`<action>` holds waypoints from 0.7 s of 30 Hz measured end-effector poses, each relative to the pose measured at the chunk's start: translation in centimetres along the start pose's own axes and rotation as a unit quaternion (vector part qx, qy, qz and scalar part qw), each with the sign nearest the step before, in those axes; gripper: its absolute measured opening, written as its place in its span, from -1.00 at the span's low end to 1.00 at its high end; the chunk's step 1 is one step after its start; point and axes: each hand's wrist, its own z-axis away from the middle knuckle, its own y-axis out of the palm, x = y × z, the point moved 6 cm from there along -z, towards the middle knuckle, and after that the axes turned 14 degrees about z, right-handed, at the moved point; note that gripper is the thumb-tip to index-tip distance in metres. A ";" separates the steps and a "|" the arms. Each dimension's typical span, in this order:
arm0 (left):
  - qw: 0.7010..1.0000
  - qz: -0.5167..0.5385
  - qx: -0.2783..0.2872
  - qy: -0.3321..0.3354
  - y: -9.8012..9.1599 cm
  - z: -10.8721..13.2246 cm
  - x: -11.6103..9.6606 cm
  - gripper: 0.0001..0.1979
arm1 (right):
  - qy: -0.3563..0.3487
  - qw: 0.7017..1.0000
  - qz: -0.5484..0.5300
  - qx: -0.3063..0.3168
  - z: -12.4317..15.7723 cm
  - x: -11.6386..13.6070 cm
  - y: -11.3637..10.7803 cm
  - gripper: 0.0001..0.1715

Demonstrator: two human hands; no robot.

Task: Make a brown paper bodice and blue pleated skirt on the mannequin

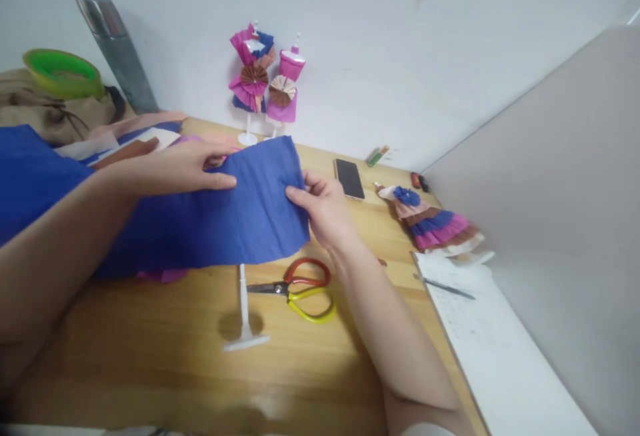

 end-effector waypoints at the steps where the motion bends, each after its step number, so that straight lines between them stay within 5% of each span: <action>1: 1.000 -0.006 0.002 -0.009 0.0 -0.2 0.6 -0.49 | -0.006 1.000 0.008 -0.012 -0.1 0.2 -0.5 -0.71; 7: 0.998 -0.014 0.035 -0.042 -2.2 0.0 5.1 -0.63 | -0.048 0.991 0.088 -0.085 -1.2 0.4 -3.2 -0.78; 11: 0.997 0.031 0.056 -0.051 -2.3 0.3 6.4 -0.63 | -0.019 0.991 0.108 -0.071 -1.3 0.1 -3.6 -0.74; 16: 0.977 0.117 0.169 -0.064 -0.4 1.0 5.6 -0.71 | 0.029 0.988 0.148 0.016 -0.7 -0.1 -3.3 -0.62; 21: 0.953 0.084 0.272 -0.108 2.3 1.0 6.2 -0.72 | 0.083 0.946 0.258 0.180 -0.8 -2.5 -1.8 -0.57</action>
